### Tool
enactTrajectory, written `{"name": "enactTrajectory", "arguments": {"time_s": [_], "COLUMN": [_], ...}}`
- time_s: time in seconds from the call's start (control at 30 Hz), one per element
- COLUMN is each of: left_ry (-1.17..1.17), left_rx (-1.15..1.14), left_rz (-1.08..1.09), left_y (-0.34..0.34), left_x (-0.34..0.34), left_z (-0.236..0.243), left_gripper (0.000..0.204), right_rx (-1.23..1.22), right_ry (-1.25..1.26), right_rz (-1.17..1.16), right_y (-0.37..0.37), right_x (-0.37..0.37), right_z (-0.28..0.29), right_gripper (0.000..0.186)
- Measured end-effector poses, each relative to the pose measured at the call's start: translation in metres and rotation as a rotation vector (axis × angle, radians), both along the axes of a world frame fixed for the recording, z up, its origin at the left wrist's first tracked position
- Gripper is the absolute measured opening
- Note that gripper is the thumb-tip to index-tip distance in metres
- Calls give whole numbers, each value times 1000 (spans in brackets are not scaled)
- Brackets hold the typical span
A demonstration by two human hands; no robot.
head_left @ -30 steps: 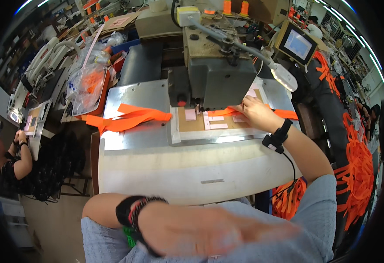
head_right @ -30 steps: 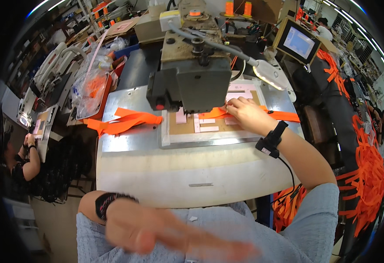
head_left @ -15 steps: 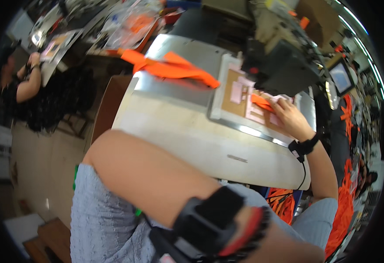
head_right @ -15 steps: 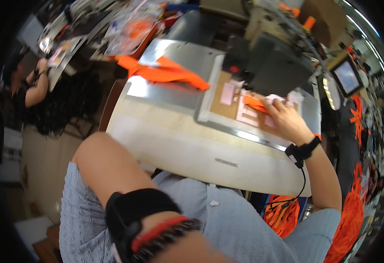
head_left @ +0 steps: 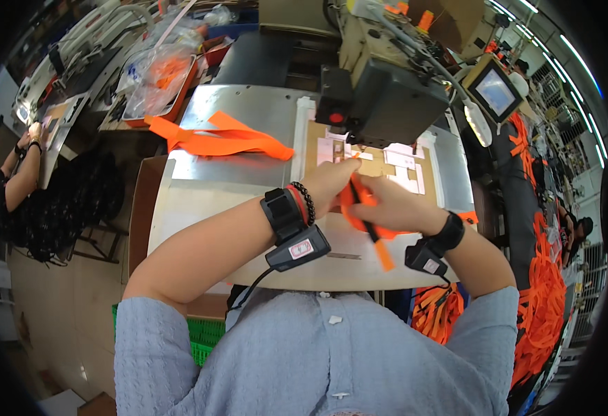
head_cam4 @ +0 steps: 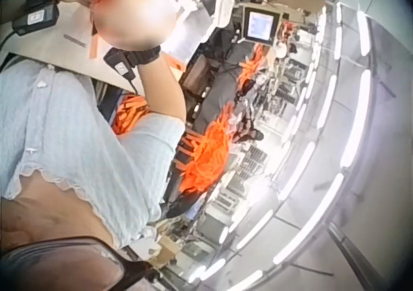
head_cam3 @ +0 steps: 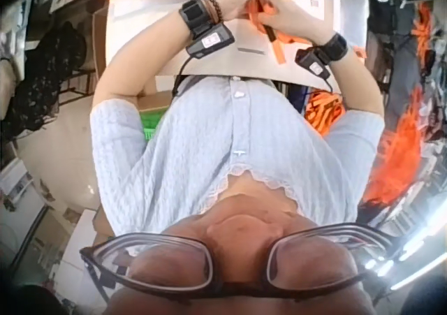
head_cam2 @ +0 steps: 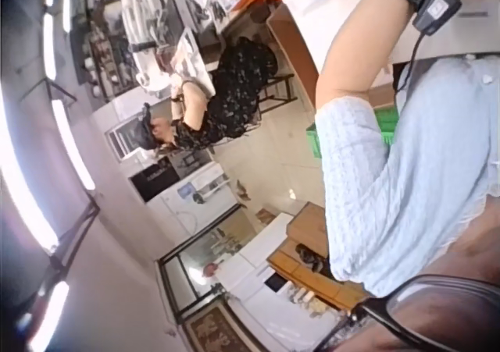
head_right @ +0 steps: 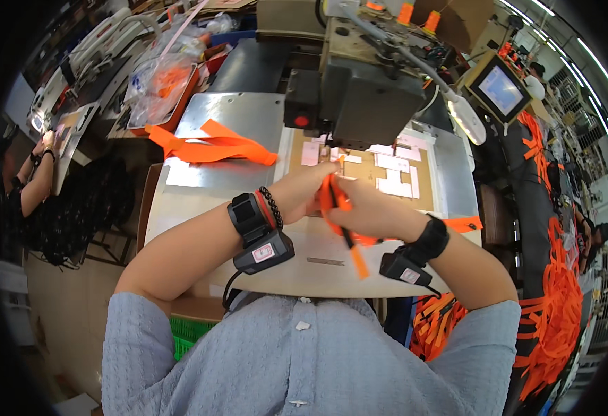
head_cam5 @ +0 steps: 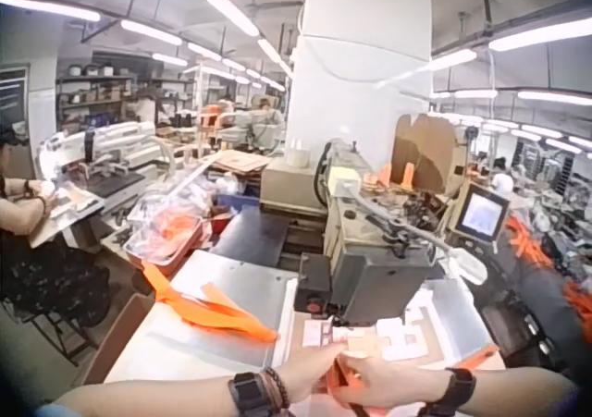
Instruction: Sewing orange fabric straps using an industrial sewing machine.
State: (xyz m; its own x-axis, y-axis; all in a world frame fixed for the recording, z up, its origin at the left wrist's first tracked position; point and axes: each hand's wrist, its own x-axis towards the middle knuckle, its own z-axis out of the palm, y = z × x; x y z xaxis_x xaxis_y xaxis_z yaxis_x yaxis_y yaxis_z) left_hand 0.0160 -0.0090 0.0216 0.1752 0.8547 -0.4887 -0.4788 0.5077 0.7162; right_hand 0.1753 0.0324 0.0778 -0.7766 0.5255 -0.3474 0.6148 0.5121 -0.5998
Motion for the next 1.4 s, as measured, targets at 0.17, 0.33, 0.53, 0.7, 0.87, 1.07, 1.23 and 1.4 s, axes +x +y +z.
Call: {"name": "enactTrajectory", "arguments": {"time_s": [0.17,0.33,0.53,0.7,0.87,1.07,1.23,1.4], "left_ry": [353,380,361,362,552,579,670,1063], "left_rx": [110,186,93,-13,-16,16,28,21], "left_rz": [-45,-138,-159,-285,-403,-476,-209,143], "left_y": [4,-7,-7,2,-13,-44,-106,-198], "left_x": [-14,-14,-16,-76,-174,-275,-360,-462], "left_z": [-17,-11,-7,-9,26,50,51,-19], "left_gripper": [25,29,35,40,26,32,44,58], "right_rx": [6,809,808,567,147,-72,-217,-198], "right_ry": [18,24,-172,-182,155,113,166,275], "right_rz": [-29,108,139,140,70,-137,-411,-493], "right_y": [1,17,28,36,41,44,45,46], "right_x": [9,26,21,13,47,121,180,204], "right_z": [6,-44,-57,-35,-12,-13,-25,-50], "right_gripper": [35,66,78,76,62,59,52,55]}}
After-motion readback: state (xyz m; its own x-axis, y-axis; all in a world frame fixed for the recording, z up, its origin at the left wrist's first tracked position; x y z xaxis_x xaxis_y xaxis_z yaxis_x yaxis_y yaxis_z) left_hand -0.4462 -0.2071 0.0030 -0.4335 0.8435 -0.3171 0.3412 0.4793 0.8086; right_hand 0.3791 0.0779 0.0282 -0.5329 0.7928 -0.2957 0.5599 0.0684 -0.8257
